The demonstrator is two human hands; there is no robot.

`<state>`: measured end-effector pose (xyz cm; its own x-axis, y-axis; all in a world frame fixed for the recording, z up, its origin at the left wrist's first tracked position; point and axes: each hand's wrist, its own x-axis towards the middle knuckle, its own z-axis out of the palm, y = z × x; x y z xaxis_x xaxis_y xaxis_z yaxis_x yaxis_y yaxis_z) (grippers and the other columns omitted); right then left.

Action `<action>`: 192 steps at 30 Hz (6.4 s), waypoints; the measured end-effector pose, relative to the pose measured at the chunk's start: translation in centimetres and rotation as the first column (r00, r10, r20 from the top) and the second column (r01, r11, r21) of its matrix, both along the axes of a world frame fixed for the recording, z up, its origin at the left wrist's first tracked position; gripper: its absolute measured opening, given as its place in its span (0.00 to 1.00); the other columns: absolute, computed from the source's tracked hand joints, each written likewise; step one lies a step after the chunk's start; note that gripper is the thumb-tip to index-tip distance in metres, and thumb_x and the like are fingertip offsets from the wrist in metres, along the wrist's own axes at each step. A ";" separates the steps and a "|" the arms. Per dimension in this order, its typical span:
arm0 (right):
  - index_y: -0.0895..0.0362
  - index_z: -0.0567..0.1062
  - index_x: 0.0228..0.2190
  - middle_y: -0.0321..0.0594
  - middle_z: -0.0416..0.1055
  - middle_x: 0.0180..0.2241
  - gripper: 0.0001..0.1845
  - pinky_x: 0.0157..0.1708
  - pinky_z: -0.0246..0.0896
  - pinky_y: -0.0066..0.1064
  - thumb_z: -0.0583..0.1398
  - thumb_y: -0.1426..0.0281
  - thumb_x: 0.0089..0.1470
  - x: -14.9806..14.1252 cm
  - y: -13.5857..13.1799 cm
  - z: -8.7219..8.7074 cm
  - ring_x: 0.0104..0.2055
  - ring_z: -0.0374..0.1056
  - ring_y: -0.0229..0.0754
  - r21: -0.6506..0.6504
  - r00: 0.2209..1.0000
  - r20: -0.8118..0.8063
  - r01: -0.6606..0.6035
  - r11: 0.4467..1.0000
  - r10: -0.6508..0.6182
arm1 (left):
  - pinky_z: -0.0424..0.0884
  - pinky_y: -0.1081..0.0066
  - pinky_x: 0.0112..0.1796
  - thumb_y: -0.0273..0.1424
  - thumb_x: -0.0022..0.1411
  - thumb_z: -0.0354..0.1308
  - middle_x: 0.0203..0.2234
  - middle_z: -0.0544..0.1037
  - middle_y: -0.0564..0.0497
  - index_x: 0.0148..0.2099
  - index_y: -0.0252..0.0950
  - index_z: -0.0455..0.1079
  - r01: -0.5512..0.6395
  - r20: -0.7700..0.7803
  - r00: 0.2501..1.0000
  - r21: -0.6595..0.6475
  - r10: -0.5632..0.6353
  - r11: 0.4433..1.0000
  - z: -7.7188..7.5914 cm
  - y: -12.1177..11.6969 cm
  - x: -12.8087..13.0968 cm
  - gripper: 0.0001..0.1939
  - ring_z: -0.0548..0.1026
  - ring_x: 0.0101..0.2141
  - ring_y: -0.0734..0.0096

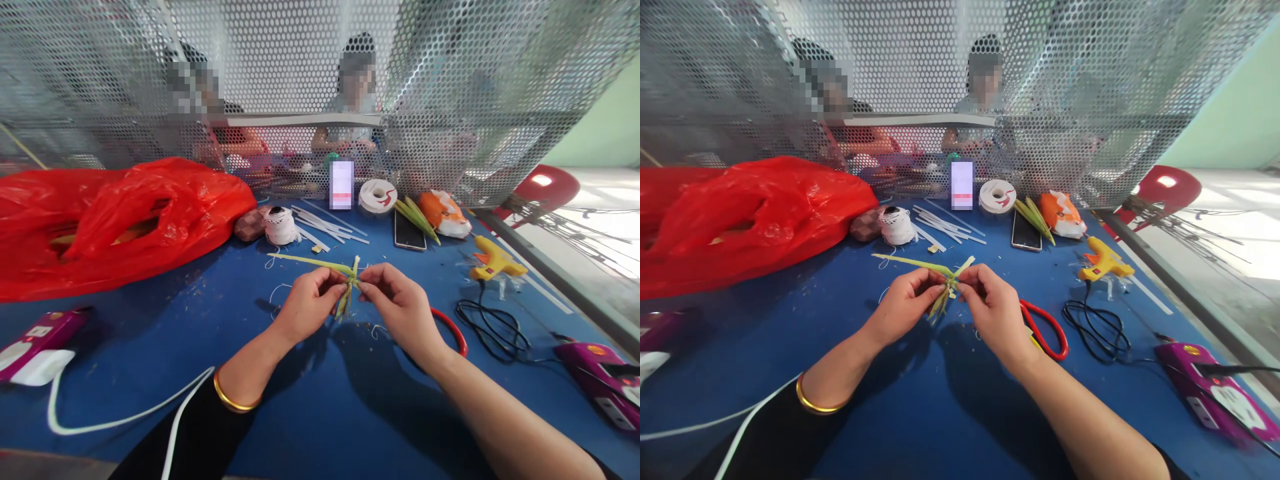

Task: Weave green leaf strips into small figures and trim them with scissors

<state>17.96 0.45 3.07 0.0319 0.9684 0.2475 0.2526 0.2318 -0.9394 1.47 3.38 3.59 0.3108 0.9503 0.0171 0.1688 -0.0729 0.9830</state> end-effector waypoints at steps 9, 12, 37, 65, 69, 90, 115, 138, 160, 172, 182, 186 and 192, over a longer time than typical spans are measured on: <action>0.55 0.73 0.33 0.37 0.72 0.29 0.05 0.31 0.61 0.30 0.57 0.70 0.59 0.0 -0.3 -0.5 0.31 0.67 0.40 0.213 0.957 0.282 0.010 0.977 -0.071 | 0.68 0.72 0.32 0.28 0.55 0.62 0.26 0.79 0.50 0.32 0.33 0.76 -0.050 -0.006 0.999 0.051 0.050 0.997 0.3 -0.1 0.1 0.03 0.73 0.28 0.72; 0.54 0.73 0.34 0.39 0.73 0.30 0.05 0.32 0.61 0.31 0.56 0.71 0.59 0.0 -0.4 -0.4 0.32 0.68 0.41 0.259 0.939 0.336 -0.019 0.966 -0.072 | 0.68 0.71 0.32 0.28 0.53 0.63 0.26 0.80 0.50 0.31 0.34 0.77 -0.069 0.043 0.997 0.034 0.068 0.997 0.3 -0.2 0.2 0.03 0.73 0.27 0.71; 0.57 0.73 0.23 0.34 0.71 0.18 0.14 0.20 0.61 0.27 0.65 0.60 0.49 -0.3 0.0 0.4 0.18 0.65 0.35 -0.242 0.954 -0.277 0.046 0.969 -0.114 | 0.66 0.68 0.36 0.32 0.57 0.62 0.30 0.78 0.49 0.34 0.39 0.75 -0.107 -0.146 0.974 0.366 0.171 0.925 0.3 -0.7 0.3 0.03 0.73 0.32 0.66; 0.60 0.72 0.23 0.35 0.73 0.20 0.19 0.18 0.62 0.21 0.70 0.58 0.42 -0.8 0.1 -0.2 0.18 0.68 0.31 -0.461 0.814 -0.576 -0.244 0.853 -0.078 | 0.67 0.73 0.34 0.31 0.50 0.65 0.26 0.79 0.52 0.36 0.34 0.75 -0.114 0.208 0.965 -0.224 0.161 0.968 -0.2 -1.2 1.3 0.09 0.73 0.28 0.74; 0.60 0.74 0.24 0.36 0.74 0.19 0.16 0.18 0.62 0.21 0.69 0.61 0.41 -0.8 0.1 -0.2 0.19 0.69 0.33 -0.492 0.818 -0.567 -0.241 0.837 -0.098 | 0.66 0.76 0.29 0.29 0.50 0.66 0.23 0.77 0.54 0.33 0.34 0.73 -0.138 0.239 0.950 -0.253 0.201 0.957 -0.4 -1.3 1.5 0.07 0.72 0.25 0.78; 0.62 0.75 0.25 0.38 0.72 0.19 0.05 0.16 0.62 0.21 0.62 0.73 0.51 -0.7 0.9 -1.1 0.17 0.67 0.33 -0.562 0.679 -0.699 -0.328 0.760 -0.224 | 0.70 0.75 0.30 0.36 0.54 0.66 0.24 0.78 0.53 0.36 0.34 0.71 0.078 0.428 0.896 -0.413 0.117 0.907 -1.3 -0.9 1.5 0.12 0.75 0.25 0.76; 0.57 0.75 0.24 0.37 0.75 0.24 0.10 0.23 0.60 0.26 0.67 0.64 0.44 -0.9 0.3 0.0 0.21 0.65 0.32 -0.412 0.889 -0.456 -0.170 0.895 -0.041 | 0.65 0.77 0.24 0.39 0.58 0.62 0.25 0.80 0.50 0.46 0.35 0.77 -0.004 0.250 0.963 -0.361 0.101 0.932 0.2 -0.4 0.5 0.17 0.74 0.23 0.75; 0.57 0.73 0.25 0.31 0.70 0.19 0.13 0.21 0.61 0.26 0.67 0.62 0.45 -1.7 -0.2 -0.5 0.18 0.63 0.32 -0.384 0.883 -0.466 -0.146 0.912 -0.055 | 0.67 0.79 0.19 0.30 0.60 0.58 0.37 0.80 0.46 0.54 0.37 0.71 0.098 0.382 0.922 -0.394 0.066 0.914 1.0 -1.0 0.2 0.18 0.78 0.25 0.73; 0.54 0.76 0.30 0.38 0.71 0.29 0.06 0.36 0.61 0.37 0.59 0.71 0.58 -0.2 -1.1 1.2 0.33 0.68 0.41 0.405 0.903 0.429 -0.209 0.890 0.016 | 0.62 0.80 0.14 0.34 0.58 0.58 0.20 0.77 0.50 0.42 0.35 0.75 0.402 0.298 0.909 -0.444 -0.292 0.801 -0.1 -2.3 1.3 0.12 0.78 0.21 0.68; 0.59 0.77 0.39 0.45 0.77 0.37 0.12 0.48 0.69 0.40 0.54 0.78 0.61 0.0 -1.0 0.7 0.44 0.73 0.47 0.580 0.560 0.799 -0.616 0.534 -0.221 | 0.61 0.85 0.15 0.23 0.62 0.54 0.29 0.80 0.44 0.45 0.32 0.76 0.201 0.522 0.833 -0.595 0.184 0.778 0.9 0.3 -0.8 0.12 0.76 0.23 0.77; 0.65 0.73 0.48 0.52 0.74 0.45 0.15 0.50 0.69 0.44 0.52 0.77 0.63 0.1 -0.3 0.7 0.50 0.70 0.51 0.454 0.482 0.864 -0.621 0.639 -0.146 | 0.76 0.81 0.24 0.21 0.65 0.50 0.38 0.81 0.38 0.52 0.29 0.70 0.256 0.636 0.727 -0.600 0.258 0.757 0.9 1.1 -1.8 0.15 0.82 0.36 0.66; 0.65 0.75 0.43 0.51 0.76 0.40 0.13 0.48 0.66 0.42 0.52 0.79 0.62 0.0 -0.4 0.1 0.42 0.72 0.47 0.536 0.511 0.830 -0.617 0.577 -0.224 | 0.76 0.81 0.24 0.20 0.66 0.48 0.38 0.80 0.37 0.53 0.28 0.69 0.282 0.644 0.711 -0.629 0.283 0.725 0.7 0.9 -1.6 0.16 0.81 0.37 0.64; 0.60 0.74 0.39 0.47 0.75 0.36 0.07 0.45 0.64 0.41 0.57 0.74 0.60 -0.8 -0.3 -1.3 0.43 0.71 0.48 0.586 0.638 0.737 -0.442 0.679 -0.221 | 0.73 0.82 0.20 0.20 0.66 0.48 0.36 0.81 0.40 0.53 0.29 0.69 0.306 0.642 0.697 -0.670 0.321 0.677 0.7 0.1 -0.6 0.16 0.80 0.26 0.72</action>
